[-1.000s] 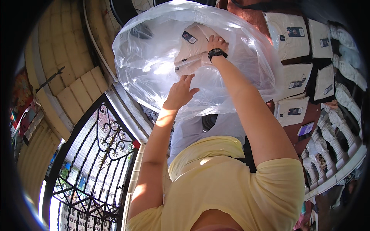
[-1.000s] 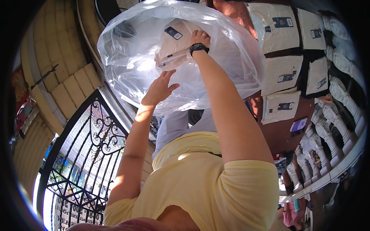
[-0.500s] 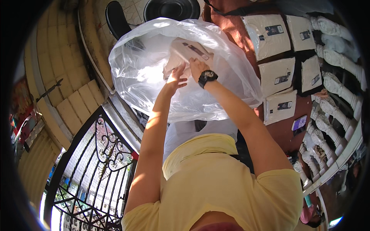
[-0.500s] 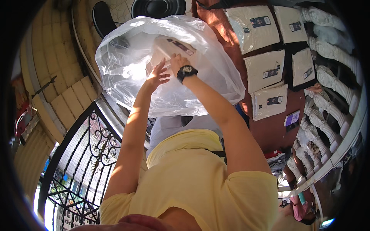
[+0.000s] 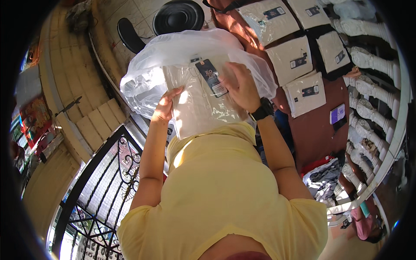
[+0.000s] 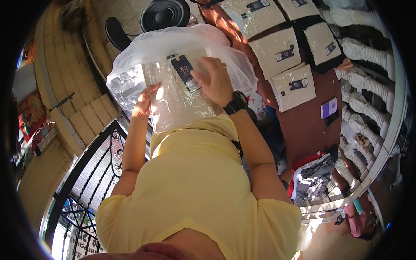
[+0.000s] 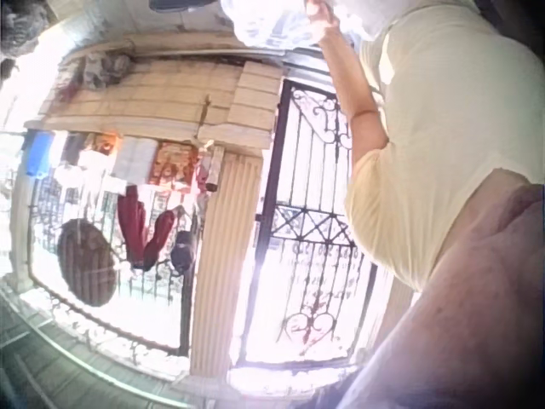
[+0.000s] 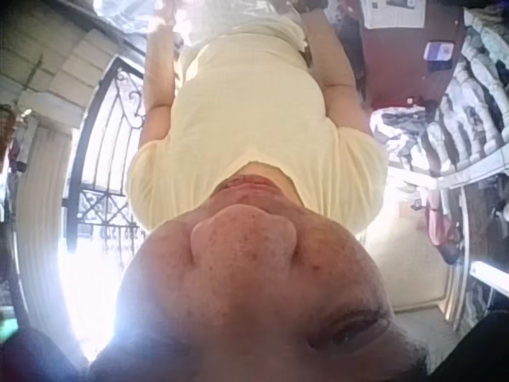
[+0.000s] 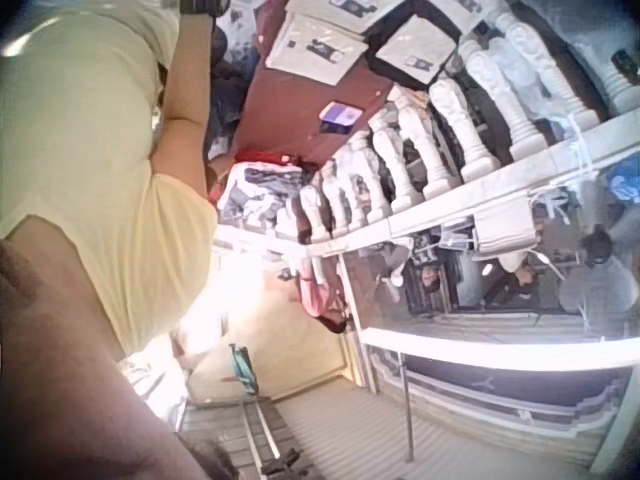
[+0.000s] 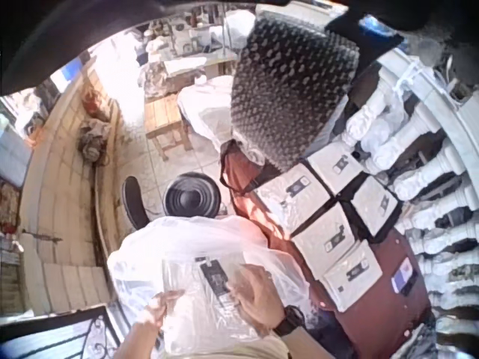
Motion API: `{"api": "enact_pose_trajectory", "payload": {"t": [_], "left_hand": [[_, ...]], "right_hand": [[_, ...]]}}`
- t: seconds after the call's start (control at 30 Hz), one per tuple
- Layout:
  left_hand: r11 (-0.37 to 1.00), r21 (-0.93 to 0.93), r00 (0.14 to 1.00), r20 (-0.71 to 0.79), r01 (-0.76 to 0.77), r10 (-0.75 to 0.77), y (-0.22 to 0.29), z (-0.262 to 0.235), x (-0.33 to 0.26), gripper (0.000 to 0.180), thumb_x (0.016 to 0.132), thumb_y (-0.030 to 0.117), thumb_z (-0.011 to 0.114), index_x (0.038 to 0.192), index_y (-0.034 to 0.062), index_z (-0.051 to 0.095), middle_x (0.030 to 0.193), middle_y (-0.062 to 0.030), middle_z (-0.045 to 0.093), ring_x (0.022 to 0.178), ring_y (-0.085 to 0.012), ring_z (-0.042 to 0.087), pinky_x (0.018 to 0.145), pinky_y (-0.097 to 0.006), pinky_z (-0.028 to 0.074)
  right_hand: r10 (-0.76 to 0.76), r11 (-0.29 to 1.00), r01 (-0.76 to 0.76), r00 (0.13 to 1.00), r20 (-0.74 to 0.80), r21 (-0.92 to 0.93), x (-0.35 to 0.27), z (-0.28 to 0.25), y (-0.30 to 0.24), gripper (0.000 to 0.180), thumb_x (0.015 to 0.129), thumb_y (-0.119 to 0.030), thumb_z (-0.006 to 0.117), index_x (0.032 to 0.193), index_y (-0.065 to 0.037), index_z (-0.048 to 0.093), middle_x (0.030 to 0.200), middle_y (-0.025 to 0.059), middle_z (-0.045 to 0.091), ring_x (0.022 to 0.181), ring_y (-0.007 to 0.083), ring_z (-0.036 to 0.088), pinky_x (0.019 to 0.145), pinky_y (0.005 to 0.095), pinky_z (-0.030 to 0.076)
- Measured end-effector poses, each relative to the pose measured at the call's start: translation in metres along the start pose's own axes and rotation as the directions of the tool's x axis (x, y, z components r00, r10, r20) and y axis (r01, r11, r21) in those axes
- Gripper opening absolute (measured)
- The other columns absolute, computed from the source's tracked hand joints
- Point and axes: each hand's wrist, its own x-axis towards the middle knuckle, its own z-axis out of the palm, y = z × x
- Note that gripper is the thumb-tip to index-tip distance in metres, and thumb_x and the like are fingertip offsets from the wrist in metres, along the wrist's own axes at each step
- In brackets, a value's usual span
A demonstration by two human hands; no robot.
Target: The person picks up packaged shirts from a large plastic bag, places them onto a table to sort them into stacks, and then gathers the stacks together.
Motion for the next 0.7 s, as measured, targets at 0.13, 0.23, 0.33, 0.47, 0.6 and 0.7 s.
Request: {"api": "enact_pose_trajectory", "payload": {"t": [0.13, 0.23, 0.33, 0.47, 0.6, 0.7], "left_hand": [[0.98, 0.169, 0.992, 0.051, 0.107, -0.117, 0.01, 0.067, 0.016, 0.045, 0.088, 0.018, 0.058, 0.125, -0.0055, 0.048, 0.112, -0.0147, 0.062, 0.097, -0.0214, 0.064, 0.083, -0.032, 0.054], [0.939, 0.31, 0.985, 0.036, 0.149, -0.169, 0.006, 0.092, 0.038, 0.043, 0.09, 0.019, 0.056, 0.124, -0.006, 0.048, 0.113, -0.015, 0.061, 0.1, -0.0229, 0.063, 0.086, -0.034, 0.053], [0.894, 0.403, 0.971, 0.051, 0.196, -0.236, -0.001, 0.115, 0.064, 0.043, 0.091, 0.018, 0.054, 0.125, -0.0061, 0.047, 0.115, -0.0153, 0.06, 0.103, -0.0238, 0.061, 0.09, -0.036, 0.051], [0.86, 0.441, 0.938, 0.102, 0.255, -0.331, -0.01, 0.136, 0.094, 0.043, 0.09, 0.017, 0.055, 0.125, -0.006, 0.046, 0.116, -0.0154, 0.06, 0.104, -0.024, 0.061, 0.091, -0.036, 0.05], [0.824, 0.475, 0.912, 0.097, 0.31, -0.399, -0.019, 0.151, 0.114, 0.044, 0.089, 0.017, 0.056, 0.126, -0.0064, 0.045, 0.117, -0.0158, 0.059, 0.105, -0.0241, 0.06, 0.092, -0.036, 0.049], [0.784, 0.529, 0.913, 0.04, 0.325, -0.406, -0.029, 0.164, 0.121, 0.045, 0.087, 0.016, 0.058, 0.125, -0.0061, 0.047, 0.117, -0.0151, 0.059, 0.104, -0.0221, 0.06, 0.09, -0.033, 0.049]], "right_hand": [[0.409, 0.685, -0.481, 0.875, 0.258, 0.548, -0.017, -0.042, 0.024, 0.061, 0.086, -0.027, 0.068, 0.13, 0.005, 0.041, 0.107, 0.0177, 0.063, 0.095, 0.0209, 0.063, 0.08, 0.0299, 0.049], [0.429, 0.629, -0.383, 0.897, 0.108, 0.676, -0.04, -0.072, 0.036, 0.06, 0.086, -0.018, 0.067, 0.133, 0.006, 0.037, 0.104, 0.0138, 0.065, 0.09, 0.0136, 0.063, 0.076, 0.0242, 0.05], [0.506, 0.622, -0.365, 0.863, 0.001, 0.693, -0.059, -0.096, 0.035, 0.051, 0.087, -0.015, 0.067, 0.13, 0.003, 0.045, 0.101, 0.0079, 0.065, 0.081, 0.0075, 0.061, 0.065, 0.0204, 0.049], [0.532, 0.592, -0.304, 0.843, -0.078, 0.746, -0.078, -0.112, 0.047, 0.046, 0.086, -0.012, 0.067, 0.124, 0.005, 0.05, 0.104, 0.0092, 0.066, 0.086, 0.0092, 0.061, 0.074, 0.0226, 0.05], [0.572, 0.541, -0.245, 0.808, -0.139, 0.805, -0.095, -0.117, 0.063, 0.046, 0.085, -0.012, 0.068, 0.124, 0.005, 0.05, 0.105, 0.0098, 0.066, 0.089, 0.0097, 0.061, 0.077, 0.0234, 0.05], [0.607, 0.511, -0.228, 0.778, -0.161, 0.829, -0.105, -0.12, 0.073, 0.045, 0.085, -0.012, 0.068, 0.123, 0.005, 0.051, 0.105, 0.0097, 0.066, 0.088, 0.0098, 0.061, 0.077, 0.0234, 0.05]]}}
